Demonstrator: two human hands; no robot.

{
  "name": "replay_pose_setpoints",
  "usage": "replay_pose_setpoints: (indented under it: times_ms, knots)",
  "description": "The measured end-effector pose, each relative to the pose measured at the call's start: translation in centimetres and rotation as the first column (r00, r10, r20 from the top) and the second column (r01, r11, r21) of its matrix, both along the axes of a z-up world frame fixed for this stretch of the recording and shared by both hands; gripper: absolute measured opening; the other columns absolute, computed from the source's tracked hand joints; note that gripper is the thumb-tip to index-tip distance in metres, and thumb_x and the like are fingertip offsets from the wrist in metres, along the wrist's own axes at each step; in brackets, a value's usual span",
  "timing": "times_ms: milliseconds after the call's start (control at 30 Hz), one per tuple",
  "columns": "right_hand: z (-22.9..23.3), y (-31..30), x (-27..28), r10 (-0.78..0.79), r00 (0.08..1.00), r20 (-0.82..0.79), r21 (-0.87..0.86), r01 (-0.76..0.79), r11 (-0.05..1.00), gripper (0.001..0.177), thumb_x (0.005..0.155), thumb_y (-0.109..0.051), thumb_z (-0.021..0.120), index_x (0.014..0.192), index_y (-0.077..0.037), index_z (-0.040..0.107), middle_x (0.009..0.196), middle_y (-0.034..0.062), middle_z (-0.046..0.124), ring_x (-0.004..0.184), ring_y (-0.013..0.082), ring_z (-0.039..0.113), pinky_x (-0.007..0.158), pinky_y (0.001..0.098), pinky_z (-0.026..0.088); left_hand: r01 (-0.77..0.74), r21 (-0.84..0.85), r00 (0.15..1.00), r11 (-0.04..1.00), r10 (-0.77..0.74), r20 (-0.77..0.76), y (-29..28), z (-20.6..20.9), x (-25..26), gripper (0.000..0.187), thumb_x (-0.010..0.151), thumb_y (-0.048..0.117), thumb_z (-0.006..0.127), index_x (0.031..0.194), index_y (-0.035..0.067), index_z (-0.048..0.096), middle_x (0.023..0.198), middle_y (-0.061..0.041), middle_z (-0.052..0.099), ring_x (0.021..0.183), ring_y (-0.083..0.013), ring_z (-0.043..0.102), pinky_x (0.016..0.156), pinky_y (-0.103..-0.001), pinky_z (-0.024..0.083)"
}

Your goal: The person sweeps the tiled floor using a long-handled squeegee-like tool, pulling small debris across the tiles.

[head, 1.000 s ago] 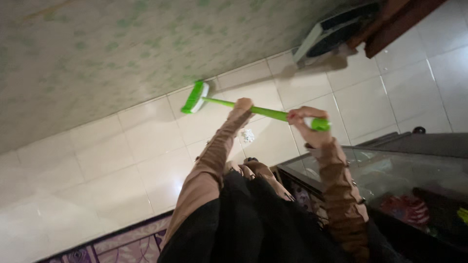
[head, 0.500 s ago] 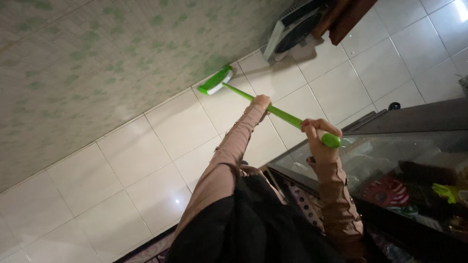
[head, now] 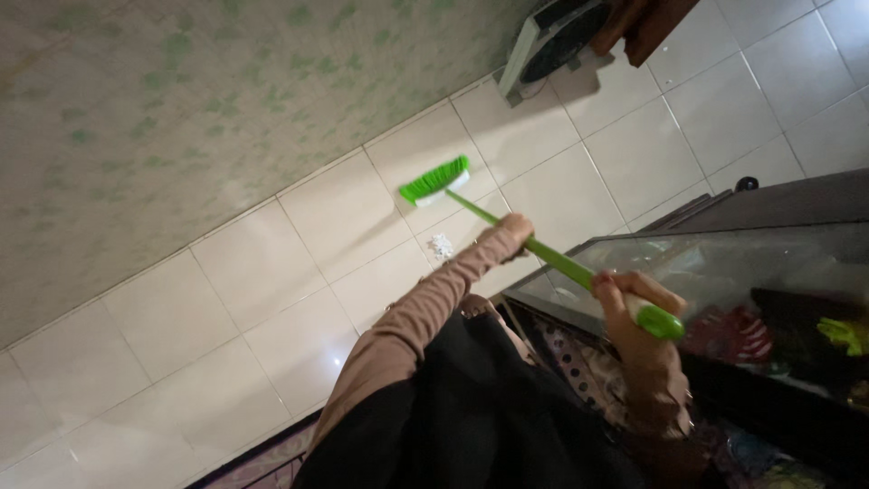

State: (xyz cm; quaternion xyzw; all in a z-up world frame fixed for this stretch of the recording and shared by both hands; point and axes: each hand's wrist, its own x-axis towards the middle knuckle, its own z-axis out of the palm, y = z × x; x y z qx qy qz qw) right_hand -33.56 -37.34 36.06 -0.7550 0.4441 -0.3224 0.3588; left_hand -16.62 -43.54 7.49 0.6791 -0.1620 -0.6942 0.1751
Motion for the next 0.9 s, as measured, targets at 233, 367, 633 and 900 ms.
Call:
replay_pose_setpoints:
  times_ms: [233, 367, 633, 900]
  knots:
    - [5.8, 4.3, -1.8, -0.004, 1.0, -0.03, 0.035, 0.005, 0.999, 0.013, 0.095, 0.004, 0.067, 0.084, 0.008, 0.071, 0.079, 0.0137, 0.073, 0.073, 0.013, 0.07, 0.067, 0.0252, 0.057, 0.76, -0.219, 0.631, 0.612, -0.615, 0.472, 5.6, -1.0, -4.9, 0.023, 0.091, 0.027, 0.072, 0.11, 0.013, 0.072, 0.074, 0.001, 0.071, 0.052, -0.0069, 0.06, 0.046, -0.023, 0.053]
    - [5.7, 5.1, -3.4, 0.089, 0.994, 0.064, -0.006, -0.089, 0.996, 0.018, 0.1, 0.0, 0.064, 0.085, 0.008, 0.07, 0.08, 0.0135, 0.073, 0.081, 0.0155, 0.075, 0.081, 0.0268, 0.063, 0.903, -0.184, 0.402, 0.388, -0.614, 0.679, 7.3, -0.5, -5.8, 0.022, 0.088, 0.032, 0.076, 0.105, 0.018, 0.076, 0.075, 0.003, 0.068, 0.055, -0.007, 0.057, 0.051, -0.024, 0.05]
    - [8.7, 1.1, -8.8, 0.484, 0.806, 0.341, 0.093, -0.541, 0.836, 0.015, 0.103, -0.014, 0.069, 0.107, 0.0, 0.07, 0.101, 0.0094, 0.075, 0.093, 0.0177, 0.076, 0.101, 0.034, 0.064, 0.716, -0.326, 0.659, 0.617, -0.442, 0.609, 10.7, 11.6, -1.0, 0.027, 0.106, 0.03, 0.057, 0.095, 0.008, 0.07, 0.073, -0.005, 0.066, 0.057, -0.0141, 0.062, 0.043, -0.027, 0.055]
    - [-2.0, -0.5, 7.5, 0.829, 0.479, 0.29, -0.455, -0.693, 0.56, 0.022, 0.105, -0.011, 0.072, 0.124, -0.011, 0.06, 0.111, 0.0129, 0.074, 0.091, 0.0216, 0.079, 0.067, 0.026, 0.07, 0.493, -0.148, 0.564, 0.857, -0.185, 0.804, 20.8, 5.1, 12.7, 0.018, 0.091, 0.026, 0.072, 0.086, 0.009, 0.071, 0.078, -0.011, 0.066, 0.07, -0.0249, 0.064, 0.065, -0.04, 0.056]
